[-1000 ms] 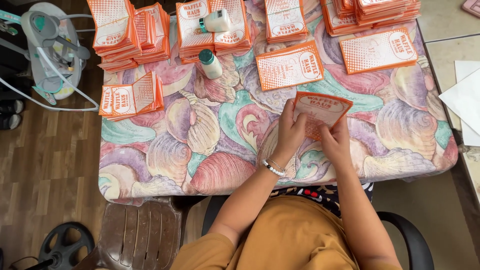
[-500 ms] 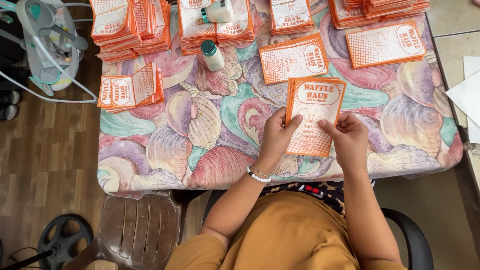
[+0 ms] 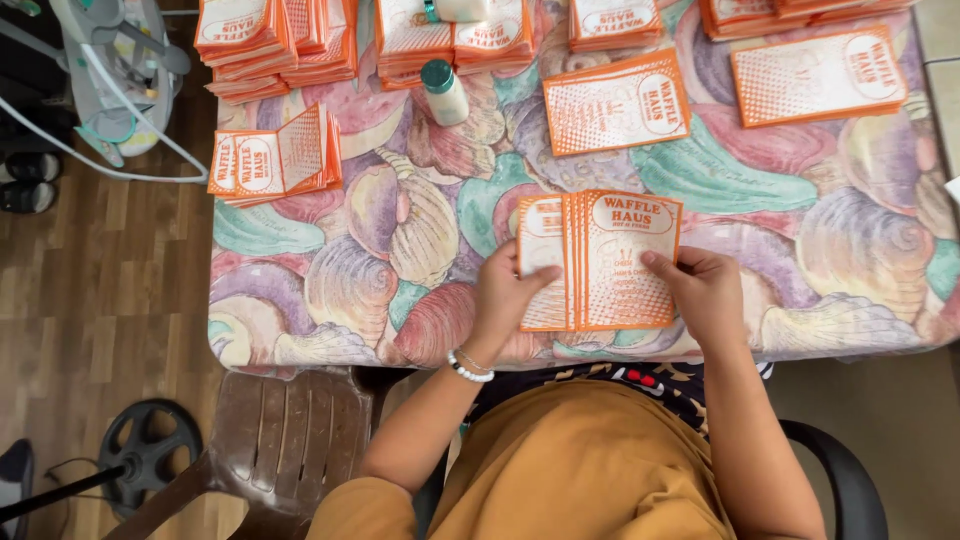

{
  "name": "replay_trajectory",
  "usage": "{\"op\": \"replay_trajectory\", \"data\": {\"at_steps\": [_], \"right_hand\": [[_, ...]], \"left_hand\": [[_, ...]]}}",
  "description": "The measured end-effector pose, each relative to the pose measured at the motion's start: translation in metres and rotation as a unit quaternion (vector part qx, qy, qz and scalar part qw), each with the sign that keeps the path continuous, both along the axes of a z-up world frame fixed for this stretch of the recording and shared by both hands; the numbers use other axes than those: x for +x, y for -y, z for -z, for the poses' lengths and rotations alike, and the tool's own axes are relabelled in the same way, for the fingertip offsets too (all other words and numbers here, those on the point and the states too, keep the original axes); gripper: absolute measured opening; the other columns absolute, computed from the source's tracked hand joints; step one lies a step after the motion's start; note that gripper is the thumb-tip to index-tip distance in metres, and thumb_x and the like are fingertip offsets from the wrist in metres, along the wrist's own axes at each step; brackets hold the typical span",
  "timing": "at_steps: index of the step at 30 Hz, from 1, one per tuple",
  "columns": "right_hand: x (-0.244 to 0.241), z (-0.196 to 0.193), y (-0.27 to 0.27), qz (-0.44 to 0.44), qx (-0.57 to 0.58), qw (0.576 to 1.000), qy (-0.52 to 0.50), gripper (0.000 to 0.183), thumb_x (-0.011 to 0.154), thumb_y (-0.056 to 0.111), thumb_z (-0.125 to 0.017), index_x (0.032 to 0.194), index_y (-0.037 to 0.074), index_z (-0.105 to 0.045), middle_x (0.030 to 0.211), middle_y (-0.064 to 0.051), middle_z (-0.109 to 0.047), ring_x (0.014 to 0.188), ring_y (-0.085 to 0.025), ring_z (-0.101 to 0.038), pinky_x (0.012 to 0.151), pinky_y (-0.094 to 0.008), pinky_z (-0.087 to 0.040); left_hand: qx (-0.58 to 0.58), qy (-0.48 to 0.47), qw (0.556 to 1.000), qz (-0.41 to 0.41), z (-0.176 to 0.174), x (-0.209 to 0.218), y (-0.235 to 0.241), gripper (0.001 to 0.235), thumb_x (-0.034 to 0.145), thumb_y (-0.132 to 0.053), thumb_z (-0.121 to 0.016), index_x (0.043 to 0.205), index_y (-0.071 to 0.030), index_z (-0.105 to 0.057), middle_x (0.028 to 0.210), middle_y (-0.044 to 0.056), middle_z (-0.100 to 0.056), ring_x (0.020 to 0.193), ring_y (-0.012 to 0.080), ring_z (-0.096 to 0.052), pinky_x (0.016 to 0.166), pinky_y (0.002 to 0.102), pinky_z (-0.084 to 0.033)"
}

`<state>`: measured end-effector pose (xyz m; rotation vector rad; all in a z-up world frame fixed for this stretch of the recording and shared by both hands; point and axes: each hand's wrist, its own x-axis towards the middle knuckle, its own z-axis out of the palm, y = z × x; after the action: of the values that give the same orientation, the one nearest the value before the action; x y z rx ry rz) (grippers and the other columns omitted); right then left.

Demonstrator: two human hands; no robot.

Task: Assembling paper bags by applying glue to the edges of paper templates and folding them.

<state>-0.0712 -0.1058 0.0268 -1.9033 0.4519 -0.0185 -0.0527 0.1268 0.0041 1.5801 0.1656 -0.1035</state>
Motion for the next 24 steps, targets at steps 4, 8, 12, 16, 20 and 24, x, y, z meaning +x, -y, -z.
{"op": "replay_trajectory", "data": {"at_steps": [4, 8, 12, 16, 20, 24], "right_hand": [[0.004, 0.065, 0.022, -0.008, -0.055, 0.998, 0.027, 0.016, 0.094, 0.027, -0.083, 0.1, 0.012, -0.081, 0.071, -0.006, -0.07, 0.074, -0.01, -0.064, 0.067, -0.029, -0.05], [0.002, 0.108, 0.032, -0.029, -0.132, 0.989, 0.066, 0.016, 0.095, 0.024, -0.085, 0.102, 0.01, -0.081, 0.07, -0.01, -0.069, 0.077, -0.022, -0.072, 0.068, -0.032, -0.051], [0.008, 0.098, 0.023, -0.059, -0.191, 0.976, 0.088, 0.02, 0.094, 0.025, -0.085, 0.103, 0.007, -0.081, 0.07, -0.011, -0.07, 0.073, -0.029, -0.073, 0.061, -0.035, -0.051], [0.011, 0.074, 0.008, -0.069, -0.181, 0.977, 0.089, 0.018, 0.092, 0.023, -0.084, 0.101, 0.007, -0.08, 0.07, -0.013, -0.07, 0.071, -0.03, -0.072, 0.06, -0.037, -0.053], [0.009, 0.076, 0.021, -0.067, -0.22, 0.965, 0.127, 0.019, 0.092, 0.016, -0.085, 0.102, 0.002, -0.079, 0.075, -0.014, -0.071, 0.07, -0.031, -0.072, 0.059, -0.036, -0.054], [0.004, 0.076, 0.05, -0.045, -0.237, 0.962, 0.125, 0.019, 0.096, 0.018, -0.085, 0.105, 0.003, -0.079, 0.075, -0.015, -0.068, 0.074, -0.032, -0.072, 0.064, -0.04, -0.054]], "left_hand": [[0.156, 0.015, 0.987, -0.035, 0.0, -0.009, -0.039, 0.057, 0.072, -0.018, -0.091, 0.124, -0.011, -0.068, 0.1, 0.02, -0.078, 0.097, 0.0343, -0.077, 0.079, 0.041, -0.062], [0.358, 0.183, 0.914, -0.049, -0.024, -0.022, -0.052, 0.069, 0.09, -0.017, -0.076, 0.148, 0.001, -0.045, 0.143, 0.03, -0.053, 0.133, 0.0486, -0.049, 0.109, 0.058, -0.043], [0.507, 0.152, 0.832, 0.168, -0.031, -0.021, -0.05, 0.062, 0.107, -0.05, -0.043, 0.151, -0.007, -0.049, 0.163, 0.026, -0.031, 0.153, 0.0481, -0.016, 0.121, 0.069, -0.005], [0.55, 0.161, 0.772, 0.276, -0.009, -0.008, -0.06, 0.067, 0.108, -0.056, -0.023, 0.163, -0.019, -0.03, 0.173, 0.017, -0.013, 0.158, 0.0381, 0.0, 0.121, 0.065, 0.007], [0.534, 0.221, 0.748, 0.328, -0.001, -0.001, -0.061, 0.062, 0.108, -0.054, -0.021, 0.165, -0.029, -0.021, 0.174, 0.009, -0.012, 0.159, 0.0345, 0.001, 0.122, 0.066, 0.008], [0.5, 0.312, 0.715, 0.376, 0.018, -0.007, -0.04, 0.062, 0.107, -0.056, -0.029, 0.164, -0.034, -0.025, 0.175, 0.001, -0.013, 0.161, 0.0312, -0.003, 0.125, 0.066, 0.0]]}}
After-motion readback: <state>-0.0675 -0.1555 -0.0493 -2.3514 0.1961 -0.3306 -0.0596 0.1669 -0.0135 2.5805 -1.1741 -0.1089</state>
